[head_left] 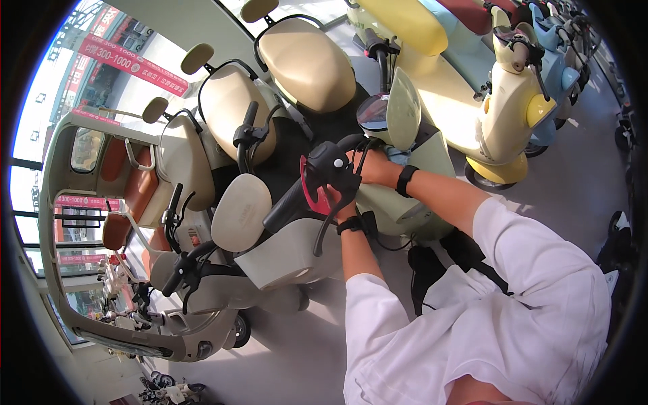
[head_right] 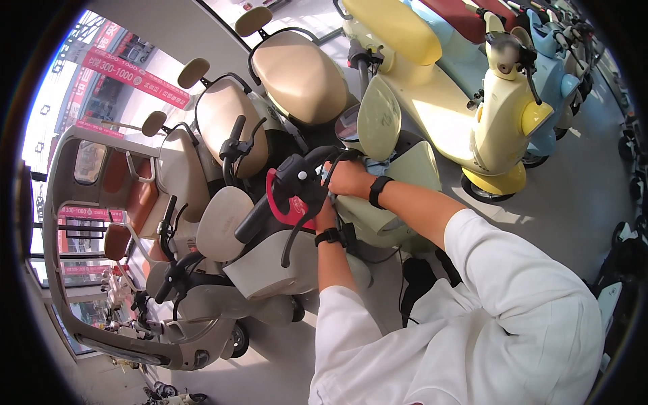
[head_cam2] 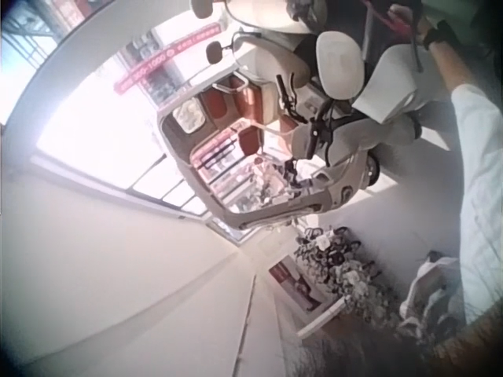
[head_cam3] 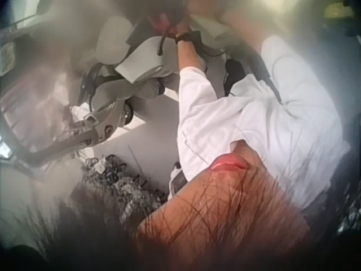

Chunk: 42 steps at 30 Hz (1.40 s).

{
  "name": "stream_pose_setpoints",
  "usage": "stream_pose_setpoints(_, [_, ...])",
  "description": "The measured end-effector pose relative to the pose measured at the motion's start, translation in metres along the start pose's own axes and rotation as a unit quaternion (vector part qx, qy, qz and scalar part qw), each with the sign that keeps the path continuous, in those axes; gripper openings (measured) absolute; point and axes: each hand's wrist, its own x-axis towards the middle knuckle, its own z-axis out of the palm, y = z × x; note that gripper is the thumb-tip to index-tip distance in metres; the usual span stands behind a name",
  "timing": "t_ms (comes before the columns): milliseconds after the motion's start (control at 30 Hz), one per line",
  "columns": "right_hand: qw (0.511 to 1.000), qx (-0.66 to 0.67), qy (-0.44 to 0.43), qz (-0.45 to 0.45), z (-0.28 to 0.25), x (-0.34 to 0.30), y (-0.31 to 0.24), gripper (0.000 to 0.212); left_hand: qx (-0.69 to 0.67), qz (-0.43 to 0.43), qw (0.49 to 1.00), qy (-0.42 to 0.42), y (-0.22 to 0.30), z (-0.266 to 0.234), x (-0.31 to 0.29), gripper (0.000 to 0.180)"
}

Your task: The person wipes the seat and frame of a three-wheeled vehicle with a cloth. They then move to several electric scooters, wiping the mirrors, handlebars, instrument panels, and seats one at a time.

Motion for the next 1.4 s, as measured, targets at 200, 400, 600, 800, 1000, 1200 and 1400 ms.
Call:
stream_pose_setpoints(200, [0.988, -0.089, -0.022, -0.128, 0.007, -0.012, -0.030, 0.034, -0.255, -0.296, 0.920, -0.035, 0.006, -0.029, -0.020, 0.035])
stream_pose_setpoints(400, [0.971, -0.060, -0.030, -0.229, -0.037, -0.063, -0.016, 0.043, -0.168, -0.361, 0.917, -0.002, 0.118, -0.044, -0.077, 0.037])
stream_pose_setpoints(600, [0.960, -0.011, 0.001, -0.281, -0.050, -0.136, 0.012, 0.058, -0.168, -0.379, 0.910, -0.018, 0.187, -0.061, -0.116, 0.039])
stream_pose_setpoints(800, [0.970, 0.034, 0.036, -0.238, -0.079, -0.181, 0.084, 0.067, 0.021, -0.160, 0.979, -0.126, 0.243, -0.034, -0.101, 0.062])
stream_pose_setpoints(1000, [0.974, 0.201, 0.097, -0.025, -0.092, -0.177, 0.156, 0.064, 0.094, -0.049, 0.980, -0.169, 0.278, 0.049, -0.063, 0.066])
stream_pose_setpoints(1200, [0.926, 0.351, 0.068, 0.121, -0.084, -0.179, 0.180, 0.053, 0.203, 0.009, 0.954, -0.220, 0.286, 0.091, -0.046, 0.055])
stream_pose_setpoints(1400, [0.928, 0.348, -0.054, 0.120, -0.075, -0.214, 0.180, 0.052, 0.260, -0.003, 0.944, -0.206, 0.312, 0.077, -0.080, 0.053])
